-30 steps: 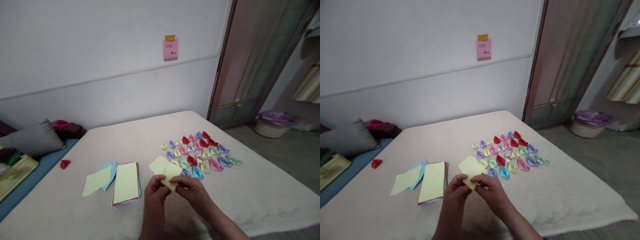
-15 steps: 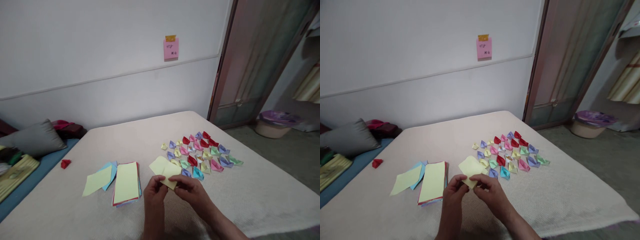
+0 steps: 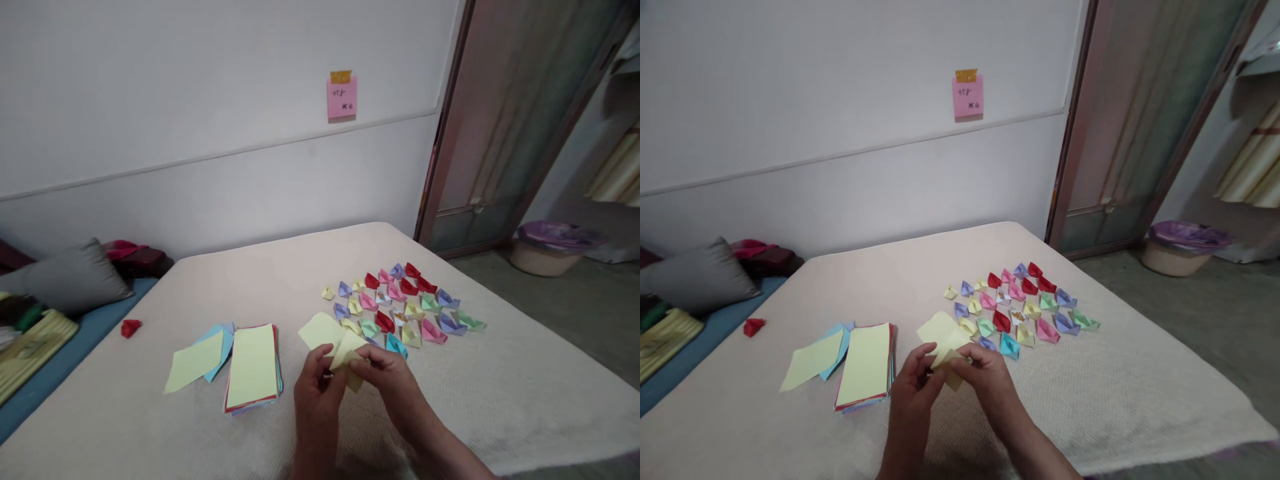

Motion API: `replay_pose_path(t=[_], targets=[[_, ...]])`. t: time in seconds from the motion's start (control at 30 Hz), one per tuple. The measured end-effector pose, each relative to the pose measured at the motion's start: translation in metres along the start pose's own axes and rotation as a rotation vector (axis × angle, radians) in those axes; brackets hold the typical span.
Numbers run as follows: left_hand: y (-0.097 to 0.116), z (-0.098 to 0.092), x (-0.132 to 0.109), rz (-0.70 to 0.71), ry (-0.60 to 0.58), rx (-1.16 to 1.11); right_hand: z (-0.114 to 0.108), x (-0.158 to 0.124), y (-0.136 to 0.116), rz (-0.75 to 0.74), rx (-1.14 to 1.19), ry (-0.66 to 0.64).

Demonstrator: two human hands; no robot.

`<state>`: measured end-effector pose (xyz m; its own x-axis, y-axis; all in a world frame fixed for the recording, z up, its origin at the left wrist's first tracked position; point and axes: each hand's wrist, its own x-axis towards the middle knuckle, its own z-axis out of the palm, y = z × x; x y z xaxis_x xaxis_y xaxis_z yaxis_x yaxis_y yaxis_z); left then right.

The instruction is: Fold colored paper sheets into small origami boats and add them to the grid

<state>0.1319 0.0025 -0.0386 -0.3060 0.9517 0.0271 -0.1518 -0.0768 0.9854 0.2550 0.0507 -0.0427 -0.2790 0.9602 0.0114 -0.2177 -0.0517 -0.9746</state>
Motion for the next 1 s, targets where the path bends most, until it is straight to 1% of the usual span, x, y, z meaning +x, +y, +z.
replay_pose_path(t=[0.13, 0.3, 0.43, 0.53, 0.77, 0.87, 1.0], targets=[[-0.001, -0.001, 0.000, 0.001, 0.025, 0.014, 0.004, -0.001, 0.006, 0.023, 0.006, 0.033], [-0.006, 0.000, 0.000, -0.006, 0.065, 0.022, 0.008, -0.004, 0.011, 0.007, -0.025, 0.151], [-0.004, 0.001, -0.001, -0.010, 0.065, 0.012, 0.009, -0.005, 0.009, -0.024, -0.119, 0.221], [-0.002, 0.001, 0.000, -0.014, 0.056, -0.006, 0.008, -0.005, 0.005, -0.020, -0.138, 0.244], [0.000, 0.000, 0.003, -0.046, 0.035, -0.028, 0.004, -0.001, 0.000, 0.024, -0.092, 0.217], [0.000, -0.001, 0.004, -0.075, 0.001, -0.051, 0.003, -0.001, -0.002, 0.050, -0.056, 0.167], [-0.001, -0.004, 0.005, -0.109, 0.003, -0.091, 0.005, -0.002, -0.003, 0.073, 0.107, 0.079]])
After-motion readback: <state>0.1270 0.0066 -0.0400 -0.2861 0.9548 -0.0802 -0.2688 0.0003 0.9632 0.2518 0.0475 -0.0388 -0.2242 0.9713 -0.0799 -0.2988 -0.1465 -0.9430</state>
